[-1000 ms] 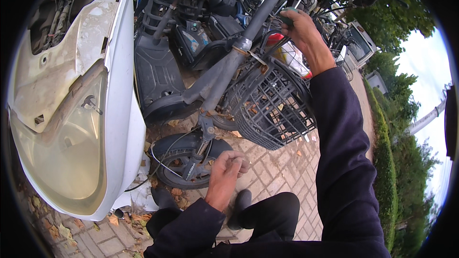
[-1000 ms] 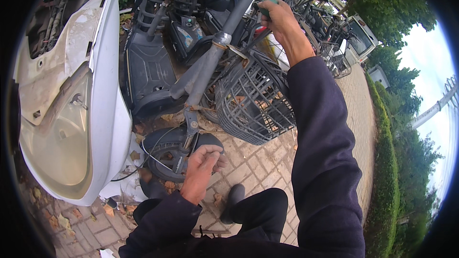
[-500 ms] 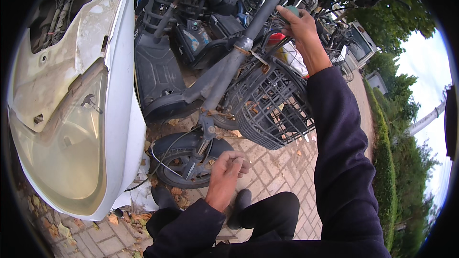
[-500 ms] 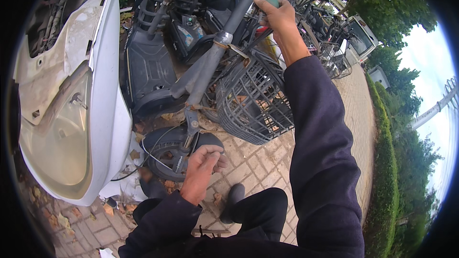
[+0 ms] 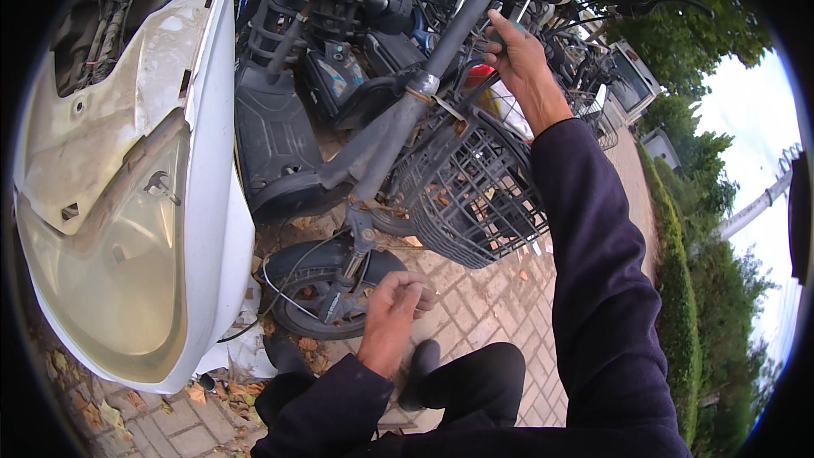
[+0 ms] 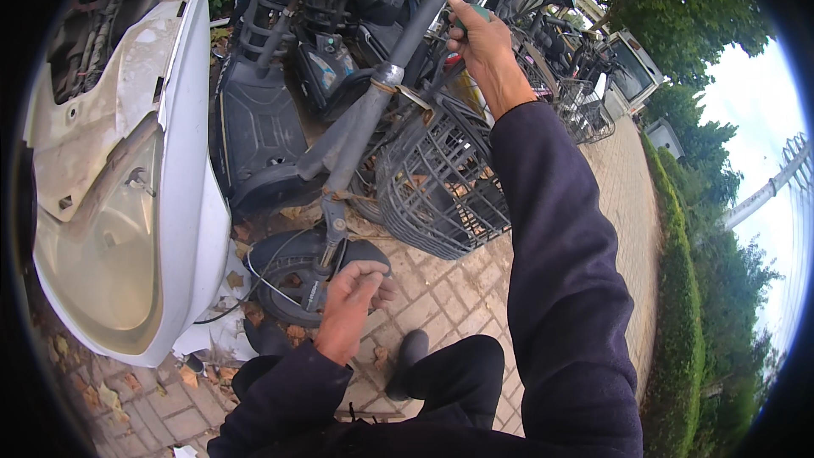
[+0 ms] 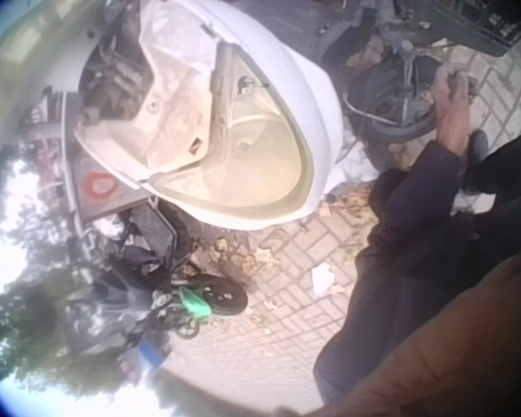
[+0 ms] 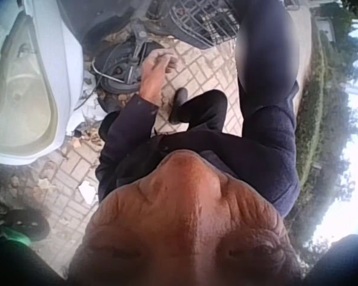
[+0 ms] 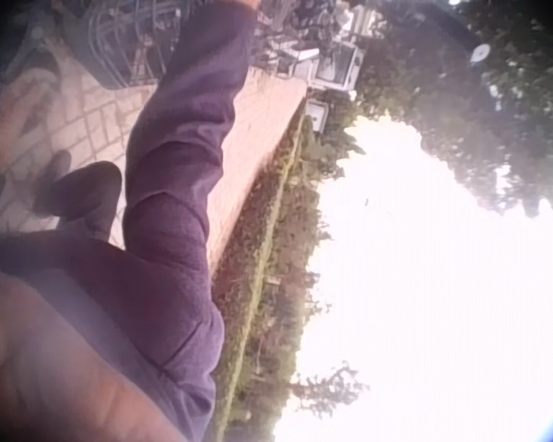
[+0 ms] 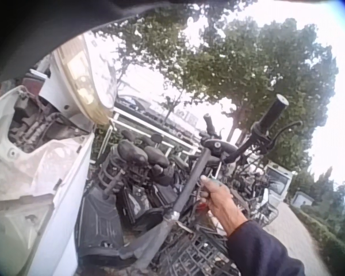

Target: The person uses a screwdriver to tighten bolts on the front wheel and handlebar area of a bicycle. They adjust the front wheel alignment and then work on the handlebar stem and basket attachment, repeatedly turning the screwdriver to secure components.

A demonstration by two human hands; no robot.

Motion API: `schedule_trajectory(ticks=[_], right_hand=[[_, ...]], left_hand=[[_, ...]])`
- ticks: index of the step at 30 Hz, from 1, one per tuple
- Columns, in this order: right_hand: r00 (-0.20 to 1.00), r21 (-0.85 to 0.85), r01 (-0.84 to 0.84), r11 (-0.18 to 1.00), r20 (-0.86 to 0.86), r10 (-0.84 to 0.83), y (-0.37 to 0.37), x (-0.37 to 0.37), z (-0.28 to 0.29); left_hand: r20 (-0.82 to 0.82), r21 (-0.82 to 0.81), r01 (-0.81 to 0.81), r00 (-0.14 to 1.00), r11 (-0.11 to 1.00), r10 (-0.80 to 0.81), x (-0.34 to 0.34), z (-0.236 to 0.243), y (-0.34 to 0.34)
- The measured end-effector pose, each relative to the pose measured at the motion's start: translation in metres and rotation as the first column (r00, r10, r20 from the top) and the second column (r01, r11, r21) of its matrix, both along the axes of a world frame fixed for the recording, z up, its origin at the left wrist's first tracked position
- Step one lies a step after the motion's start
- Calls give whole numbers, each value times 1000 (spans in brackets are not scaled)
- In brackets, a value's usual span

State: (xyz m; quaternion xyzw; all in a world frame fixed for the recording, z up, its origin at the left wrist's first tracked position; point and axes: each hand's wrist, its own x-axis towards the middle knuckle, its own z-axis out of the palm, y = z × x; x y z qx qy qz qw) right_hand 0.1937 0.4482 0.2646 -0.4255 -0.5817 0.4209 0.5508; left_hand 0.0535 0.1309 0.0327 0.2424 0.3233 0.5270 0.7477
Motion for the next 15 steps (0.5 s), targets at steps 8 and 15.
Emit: schedule_trajectory(ticks=[8, 15], right_hand=[[936, 107, 260, 960, 216, -278, 10, -10, -6], [999, 19, -9, 1000, 47, 8, -3, 7, 0]], left_hand=[[10, -11, 2, 1000, 1000, -2, 0, 0, 1], [-17, -6, 4, 1000, 1000, -4, 0, 0, 1]])
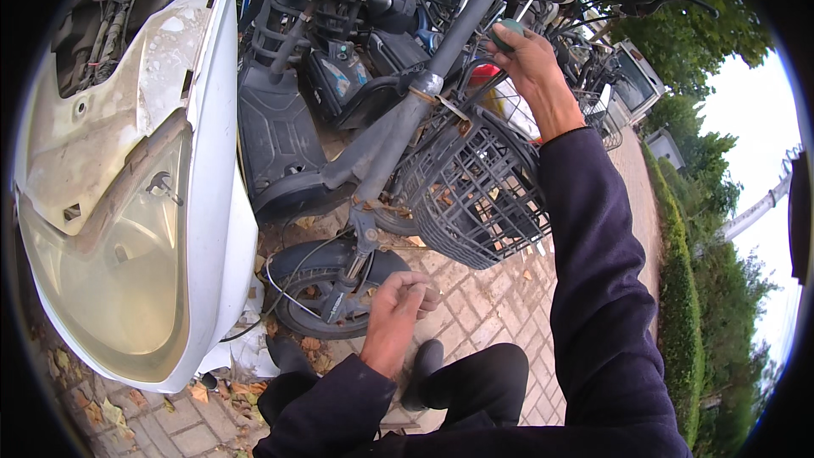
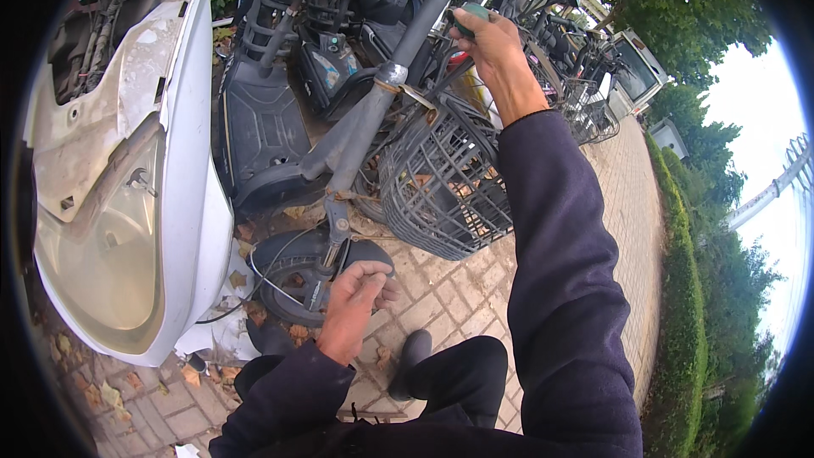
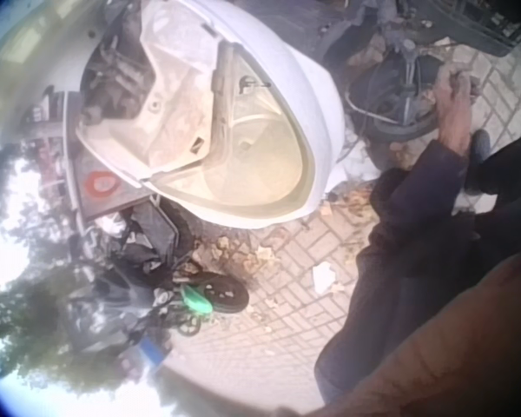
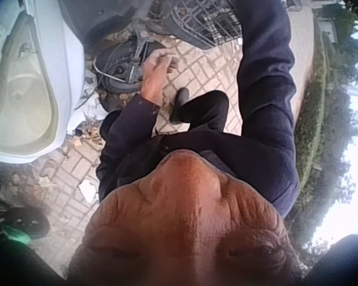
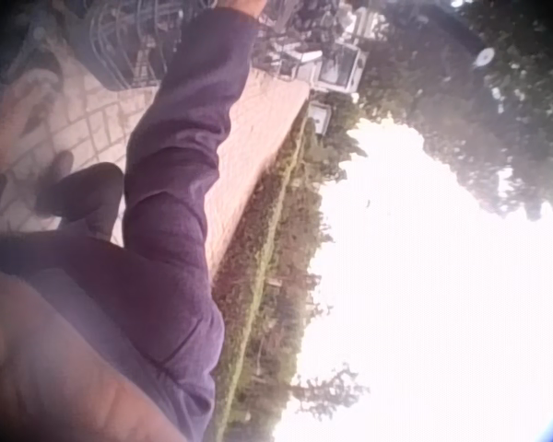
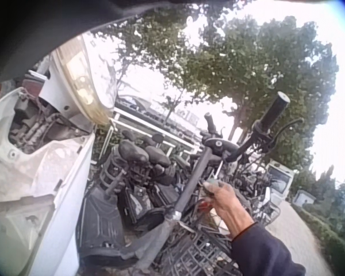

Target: The person uses a screwdriver to tighten bolts on the front wheel and handlebar area of a bicycle. They adjust the front wheel alignment and then work on the handlebar stem and basket attachment, repeatedly turning the screwdriver to secure components.

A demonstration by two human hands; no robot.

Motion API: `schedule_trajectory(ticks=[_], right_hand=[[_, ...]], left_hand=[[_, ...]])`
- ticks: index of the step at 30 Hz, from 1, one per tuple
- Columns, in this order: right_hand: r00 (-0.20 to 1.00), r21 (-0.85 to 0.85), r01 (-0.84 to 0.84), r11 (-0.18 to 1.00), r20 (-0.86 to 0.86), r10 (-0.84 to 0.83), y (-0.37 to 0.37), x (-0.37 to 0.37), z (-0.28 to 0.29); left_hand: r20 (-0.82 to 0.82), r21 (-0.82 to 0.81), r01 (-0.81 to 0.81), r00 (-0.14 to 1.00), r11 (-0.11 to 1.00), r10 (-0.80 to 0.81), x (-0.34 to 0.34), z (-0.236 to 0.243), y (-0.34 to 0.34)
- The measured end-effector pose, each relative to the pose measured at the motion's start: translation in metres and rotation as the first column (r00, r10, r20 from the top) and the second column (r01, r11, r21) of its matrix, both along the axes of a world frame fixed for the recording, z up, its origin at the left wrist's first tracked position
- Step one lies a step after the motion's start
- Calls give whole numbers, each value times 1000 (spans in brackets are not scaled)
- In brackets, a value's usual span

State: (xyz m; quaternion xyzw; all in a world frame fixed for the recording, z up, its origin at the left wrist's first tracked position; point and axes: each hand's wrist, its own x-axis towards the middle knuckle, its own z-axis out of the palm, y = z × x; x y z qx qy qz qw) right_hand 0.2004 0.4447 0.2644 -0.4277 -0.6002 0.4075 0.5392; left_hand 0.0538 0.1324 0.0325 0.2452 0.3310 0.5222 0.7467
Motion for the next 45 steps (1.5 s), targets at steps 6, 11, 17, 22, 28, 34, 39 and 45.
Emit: schedule_trajectory(ticks=[6, 11, 17, 22, 28, 34, 39, 45], right_hand=[[930, 189, 274, 943, 198, -310, -2, -18, -7], [817, 284, 394, 874, 326, -475, -3, -25, -8], [938, 89, 270, 959, 202, -283, 2, -20, 1], [994, -116, 107, 987, 2, -107, 3, -6, 9], [988, -88, 98, 991, 127, -87, -6, -4, 12], [969, 43, 151, 988, 190, -156, -10, 2, 8], [952, 155, 134, 979, 256, -171, -3, 11, 1], [780, 396, 216, 893, 480, -401, -10, 15, 7]], left_hand=[[-10, -5, 2, 1000, 1000, -2, 0, 1, -1], [-7, 7, 8, 1000, 1000, -8, -1, 3, 0], [11, 19, -15, 1000, 1000, 15, -4, 2, 0], [-33, 60, -9, 999, 998, 11, -7, 5, 5], [-63, 164, -100, 992, 981, 112, -9, 18, 8], [-166, 440, -231, 929, 868, 331, -12, 72, 47], [-243, 737, -228, 790, 637, 564, -2, 148, 156], [-222, 531, -108, 940, 841, 261, 35, 202, 259]])
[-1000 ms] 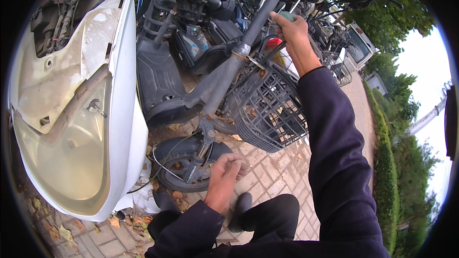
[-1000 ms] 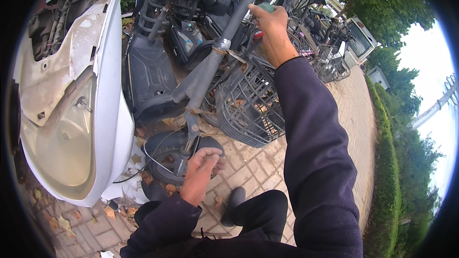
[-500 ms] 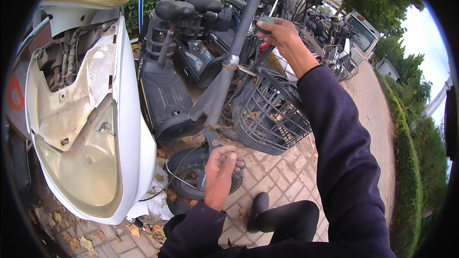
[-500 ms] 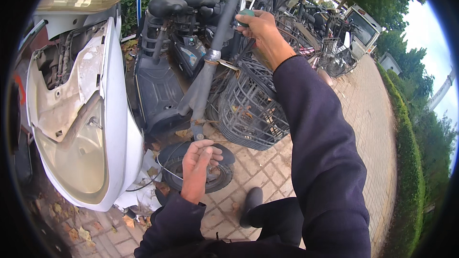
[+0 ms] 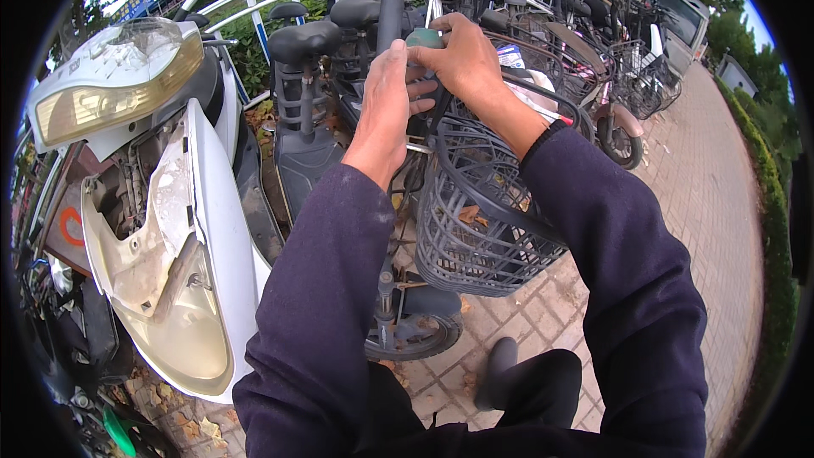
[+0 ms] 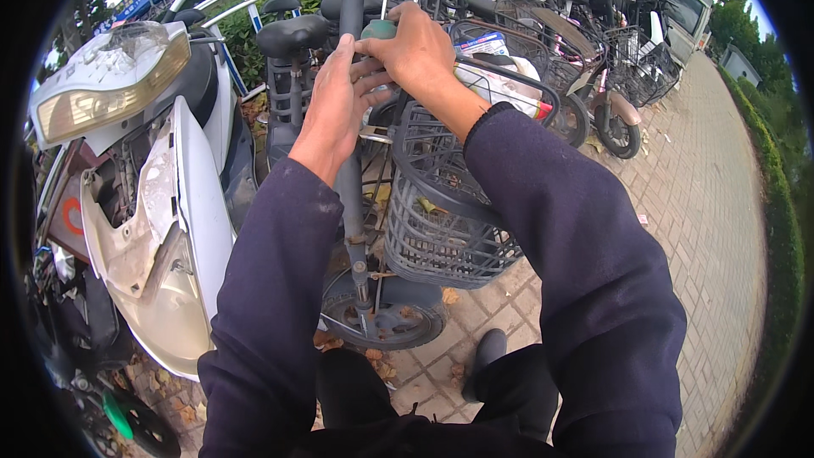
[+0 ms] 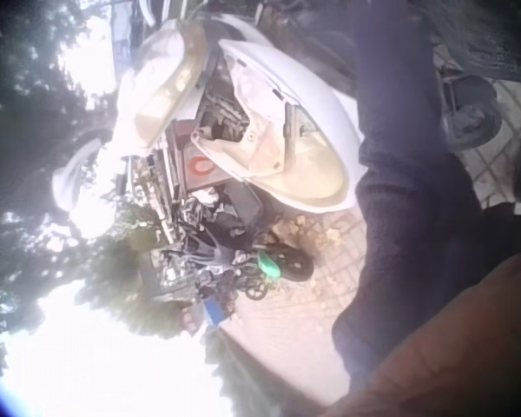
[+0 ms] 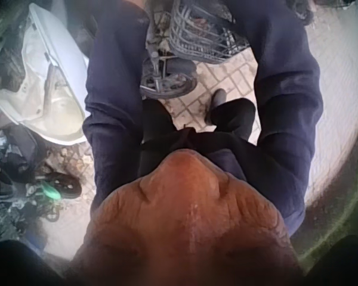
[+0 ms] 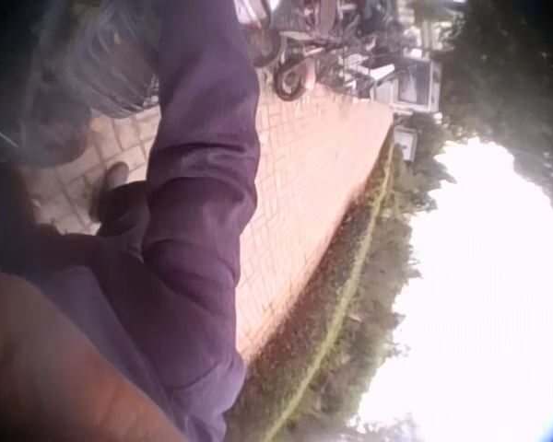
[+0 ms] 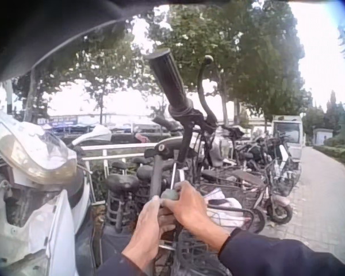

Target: The person uses a screwdriver to tighten bolts on the front wheel and handlebar area of a bicycle. They adjust the front wheel alignment and then work on the handlebar stem and basket attachment, repeatedly turning the screwdriver to secure components.

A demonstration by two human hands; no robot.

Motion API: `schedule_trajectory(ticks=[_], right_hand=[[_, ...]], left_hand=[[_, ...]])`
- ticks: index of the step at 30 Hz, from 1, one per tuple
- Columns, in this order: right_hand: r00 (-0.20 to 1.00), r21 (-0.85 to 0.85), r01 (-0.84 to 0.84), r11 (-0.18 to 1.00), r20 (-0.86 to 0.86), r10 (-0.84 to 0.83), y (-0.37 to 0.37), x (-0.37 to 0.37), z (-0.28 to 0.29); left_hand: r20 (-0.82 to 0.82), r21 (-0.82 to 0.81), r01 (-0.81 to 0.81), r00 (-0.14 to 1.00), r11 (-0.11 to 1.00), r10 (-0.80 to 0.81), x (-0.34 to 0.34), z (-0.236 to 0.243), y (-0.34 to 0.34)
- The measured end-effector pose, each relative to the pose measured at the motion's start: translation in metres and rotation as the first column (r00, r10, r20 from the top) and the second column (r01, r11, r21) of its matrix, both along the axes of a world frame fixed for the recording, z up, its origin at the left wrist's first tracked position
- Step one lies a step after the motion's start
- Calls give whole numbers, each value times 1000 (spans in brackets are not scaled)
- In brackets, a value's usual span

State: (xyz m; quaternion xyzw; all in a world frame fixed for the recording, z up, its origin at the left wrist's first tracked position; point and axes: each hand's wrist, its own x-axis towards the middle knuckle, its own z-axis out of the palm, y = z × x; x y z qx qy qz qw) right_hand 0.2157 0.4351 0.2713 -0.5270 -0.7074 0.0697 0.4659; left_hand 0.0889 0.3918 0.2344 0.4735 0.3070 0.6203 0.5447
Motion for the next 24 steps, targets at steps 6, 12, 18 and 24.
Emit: schedule_trajectory(ticks=[6, 12, 18, 24], right_hand=[[983, 14, -97, 995, 159, 94, -6, 18, 9], [880, 174, -448, 877, 260, 398, -96, 79, 5], [896, 78, -205, 976, -385, 219, -192, 162, -43], [921, -77, -48, 996, -389, 14, -240, 194, -147]], left_hand=[[197, -12, 75, 978, 997, -71, 32, 12, 44], [219, -35, 54, 975, 998, -45, 35, 15, 48], [44, 0, -179, 983, 984, 179, 53, 13, 50], [24, -21, -155, 987, 988, 156, 51, 16, 53]])
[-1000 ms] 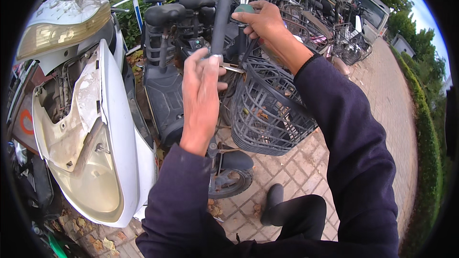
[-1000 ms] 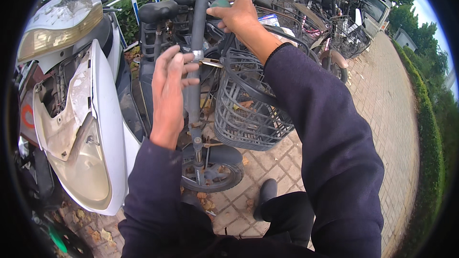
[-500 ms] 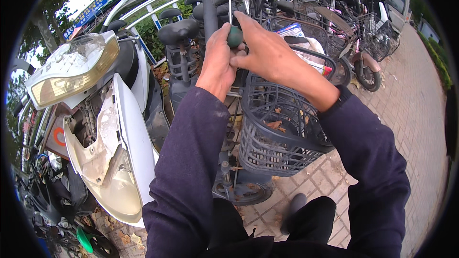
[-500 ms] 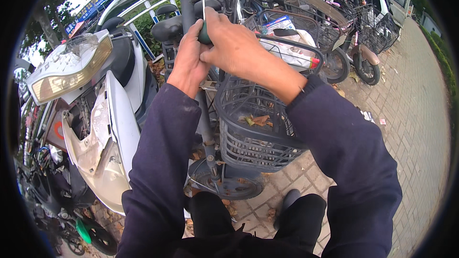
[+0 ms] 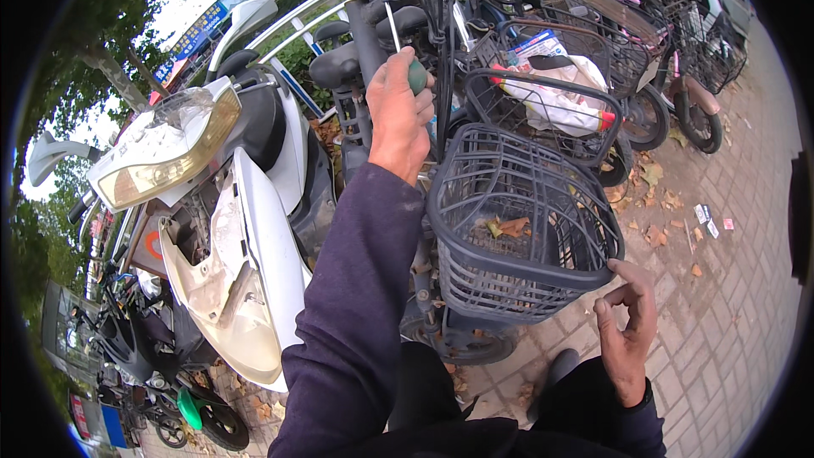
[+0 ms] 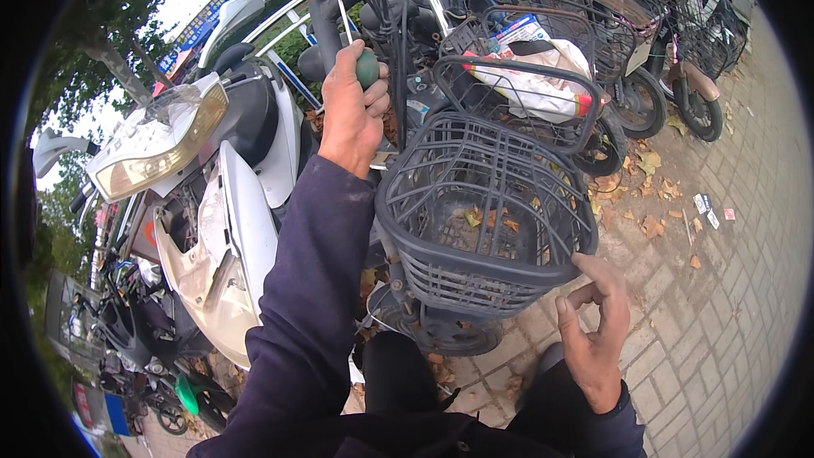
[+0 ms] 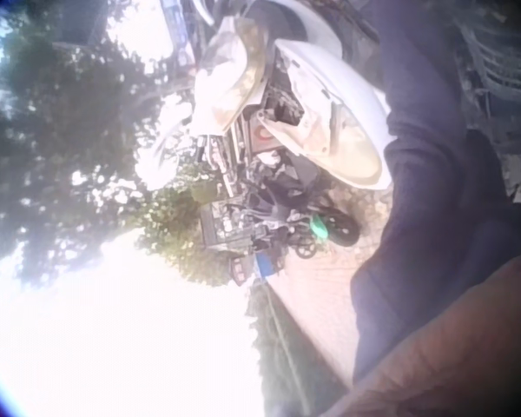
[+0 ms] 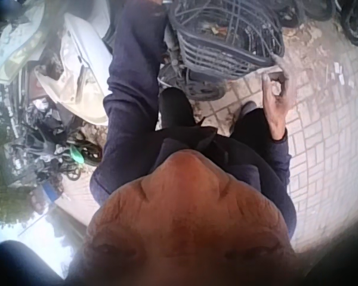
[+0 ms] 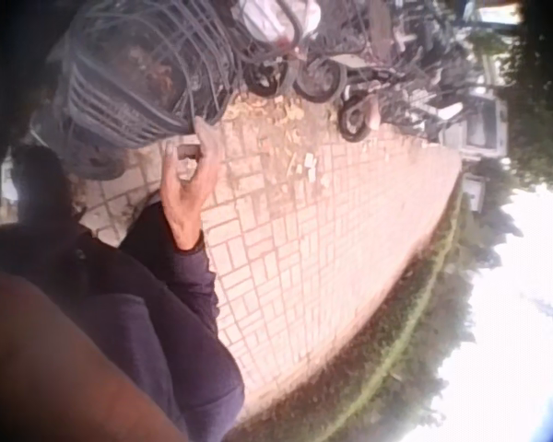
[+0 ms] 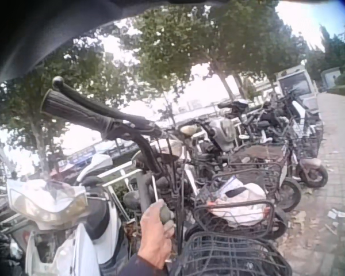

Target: The person uses a screwdriver to tighten bolts on the front wheel and handlebar area of a bicycle. They adjust the front wheel alignment and then work on the handlebar stem and basket attachment, repeatedly turning the screwdriver to secure components.

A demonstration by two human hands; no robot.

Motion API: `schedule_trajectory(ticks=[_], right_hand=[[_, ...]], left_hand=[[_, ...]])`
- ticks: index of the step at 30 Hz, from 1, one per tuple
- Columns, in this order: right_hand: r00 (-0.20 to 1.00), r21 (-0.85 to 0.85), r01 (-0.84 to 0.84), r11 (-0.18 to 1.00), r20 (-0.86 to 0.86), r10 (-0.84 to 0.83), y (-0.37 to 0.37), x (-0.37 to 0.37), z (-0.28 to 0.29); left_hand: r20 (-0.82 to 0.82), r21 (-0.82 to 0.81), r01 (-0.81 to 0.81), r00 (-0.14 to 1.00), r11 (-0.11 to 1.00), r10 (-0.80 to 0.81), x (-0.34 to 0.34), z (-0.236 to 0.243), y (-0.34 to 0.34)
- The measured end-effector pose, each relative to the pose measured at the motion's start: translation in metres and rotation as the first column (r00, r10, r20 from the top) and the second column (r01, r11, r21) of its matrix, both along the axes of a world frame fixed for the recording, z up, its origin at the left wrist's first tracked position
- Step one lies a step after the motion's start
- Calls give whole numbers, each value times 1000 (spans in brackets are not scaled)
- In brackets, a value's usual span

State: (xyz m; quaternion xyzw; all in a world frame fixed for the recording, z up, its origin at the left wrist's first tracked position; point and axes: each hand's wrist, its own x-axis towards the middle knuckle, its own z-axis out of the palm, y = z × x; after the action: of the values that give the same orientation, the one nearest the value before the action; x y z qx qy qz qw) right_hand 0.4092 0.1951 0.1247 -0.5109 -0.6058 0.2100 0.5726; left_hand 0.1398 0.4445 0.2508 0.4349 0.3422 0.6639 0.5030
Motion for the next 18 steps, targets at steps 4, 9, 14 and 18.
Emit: schedule_trajectory(ticks=[4, 9, 14, 18], right_hand=[[973, 79, 218, 973, 66, -223, -22, 38, -43], [924, -371, 253, 894, -181, -336, -43, 62, -89], [915, -447, 282, 849, -140, -377, -71, 71, -134], [922, -331, 375, 866, 32, -387, -85, 71, -140]], left_hand=[[151, -72, 181, 974, 981, -169, -10, -1, 9], [374, -96, 529, 804, 843, -462, -24, 5, 18], [483, 9, 411, 797, 912, -363, -18, -3, 3], [450, 121, 220, 857, 968, -251, 0, -12, -3]])
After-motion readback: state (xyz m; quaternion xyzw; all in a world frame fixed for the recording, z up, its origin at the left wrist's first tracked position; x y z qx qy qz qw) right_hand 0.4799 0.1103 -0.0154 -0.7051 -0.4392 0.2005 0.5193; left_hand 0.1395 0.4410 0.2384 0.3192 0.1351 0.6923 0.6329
